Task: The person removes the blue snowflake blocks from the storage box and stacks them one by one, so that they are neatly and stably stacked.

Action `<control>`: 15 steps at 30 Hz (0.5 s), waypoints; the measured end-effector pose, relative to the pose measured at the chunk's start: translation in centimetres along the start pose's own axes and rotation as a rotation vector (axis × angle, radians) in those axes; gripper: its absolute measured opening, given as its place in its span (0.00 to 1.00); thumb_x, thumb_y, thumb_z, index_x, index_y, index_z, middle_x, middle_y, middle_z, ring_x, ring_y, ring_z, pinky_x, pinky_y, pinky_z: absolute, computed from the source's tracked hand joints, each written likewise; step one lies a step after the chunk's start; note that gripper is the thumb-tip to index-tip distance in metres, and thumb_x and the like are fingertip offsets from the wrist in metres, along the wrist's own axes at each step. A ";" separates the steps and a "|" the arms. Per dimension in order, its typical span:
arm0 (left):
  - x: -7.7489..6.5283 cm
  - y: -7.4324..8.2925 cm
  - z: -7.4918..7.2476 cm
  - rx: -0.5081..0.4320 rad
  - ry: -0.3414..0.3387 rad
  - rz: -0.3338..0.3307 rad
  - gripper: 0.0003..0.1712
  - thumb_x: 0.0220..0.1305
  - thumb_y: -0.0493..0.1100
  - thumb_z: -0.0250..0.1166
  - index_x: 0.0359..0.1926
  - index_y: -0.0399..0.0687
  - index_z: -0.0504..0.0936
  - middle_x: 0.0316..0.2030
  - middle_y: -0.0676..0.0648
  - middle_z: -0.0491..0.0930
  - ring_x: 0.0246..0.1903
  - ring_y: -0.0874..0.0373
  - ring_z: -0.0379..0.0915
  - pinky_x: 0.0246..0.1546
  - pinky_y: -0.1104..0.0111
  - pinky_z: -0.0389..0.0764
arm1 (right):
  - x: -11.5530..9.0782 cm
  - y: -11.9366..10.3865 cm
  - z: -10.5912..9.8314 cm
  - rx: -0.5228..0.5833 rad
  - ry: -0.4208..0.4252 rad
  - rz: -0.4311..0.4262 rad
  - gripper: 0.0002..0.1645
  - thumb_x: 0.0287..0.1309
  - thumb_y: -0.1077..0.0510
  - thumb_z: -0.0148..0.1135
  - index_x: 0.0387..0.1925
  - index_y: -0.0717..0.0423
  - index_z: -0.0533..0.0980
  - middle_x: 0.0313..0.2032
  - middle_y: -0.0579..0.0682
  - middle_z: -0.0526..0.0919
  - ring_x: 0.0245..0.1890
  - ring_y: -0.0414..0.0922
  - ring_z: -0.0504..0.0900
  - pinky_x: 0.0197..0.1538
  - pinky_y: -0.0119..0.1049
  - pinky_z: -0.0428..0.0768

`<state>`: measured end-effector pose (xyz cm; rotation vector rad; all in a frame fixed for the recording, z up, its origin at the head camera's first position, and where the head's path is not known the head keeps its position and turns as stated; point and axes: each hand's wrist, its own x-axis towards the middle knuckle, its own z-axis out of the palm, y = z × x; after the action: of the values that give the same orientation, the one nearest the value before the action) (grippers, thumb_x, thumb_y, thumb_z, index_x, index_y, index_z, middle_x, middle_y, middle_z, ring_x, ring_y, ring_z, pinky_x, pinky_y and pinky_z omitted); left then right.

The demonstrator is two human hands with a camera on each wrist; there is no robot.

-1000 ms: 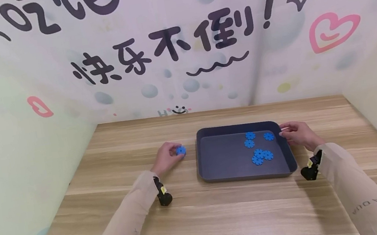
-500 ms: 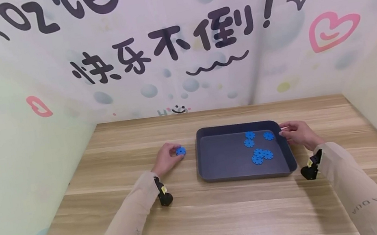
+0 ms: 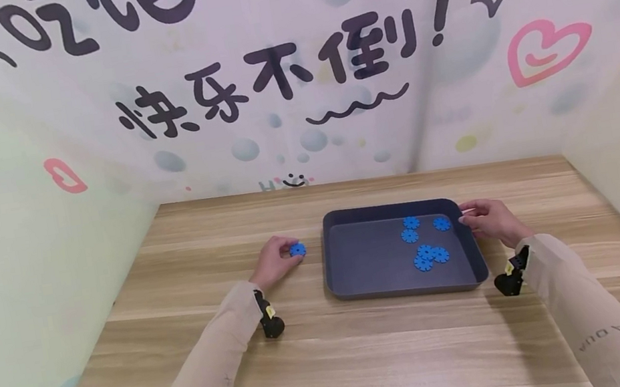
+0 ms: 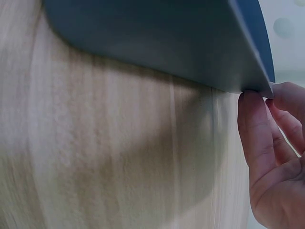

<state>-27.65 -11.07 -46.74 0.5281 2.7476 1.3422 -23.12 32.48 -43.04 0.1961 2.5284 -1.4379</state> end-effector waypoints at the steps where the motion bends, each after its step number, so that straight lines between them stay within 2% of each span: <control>1: 0.0 -0.1 0.0 -0.001 0.000 -0.001 0.20 0.47 0.34 0.67 0.44 0.31 0.76 0.39 0.39 0.72 0.41 0.47 0.70 0.45 0.61 0.71 | 0.0 0.0 0.0 0.000 0.000 0.000 0.28 0.60 0.58 0.51 0.58 0.68 0.59 0.47 0.64 0.69 0.35 0.42 0.75 0.41 0.37 0.77; 5: 0.1 -0.2 0.0 -0.003 -0.002 0.000 0.21 0.46 0.33 0.67 0.44 0.30 0.76 0.39 0.38 0.72 0.41 0.47 0.70 0.46 0.61 0.71 | 0.0 0.0 0.0 0.004 -0.002 -0.004 0.28 0.60 0.58 0.51 0.58 0.68 0.59 0.47 0.64 0.69 0.35 0.43 0.75 0.42 0.37 0.77; 15: 0.2 -0.2 -0.4 -0.024 -0.062 -0.045 0.24 0.48 0.35 0.67 0.49 0.34 0.73 0.44 0.39 0.72 0.45 0.48 0.69 0.48 0.61 0.69 | 0.2 0.3 0.0 0.015 -0.002 0.007 0.29 0.60 0.57 0.52 0.59 0.68 0.59 0.48 0.64 0.69 0.37 0.44 0.75 0.43 0.39 0.76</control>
<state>-27.98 -11.37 -46.62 0.4953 2.6741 1.3245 -23.23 32.66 -43.31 0.2067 2.5135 -1.4544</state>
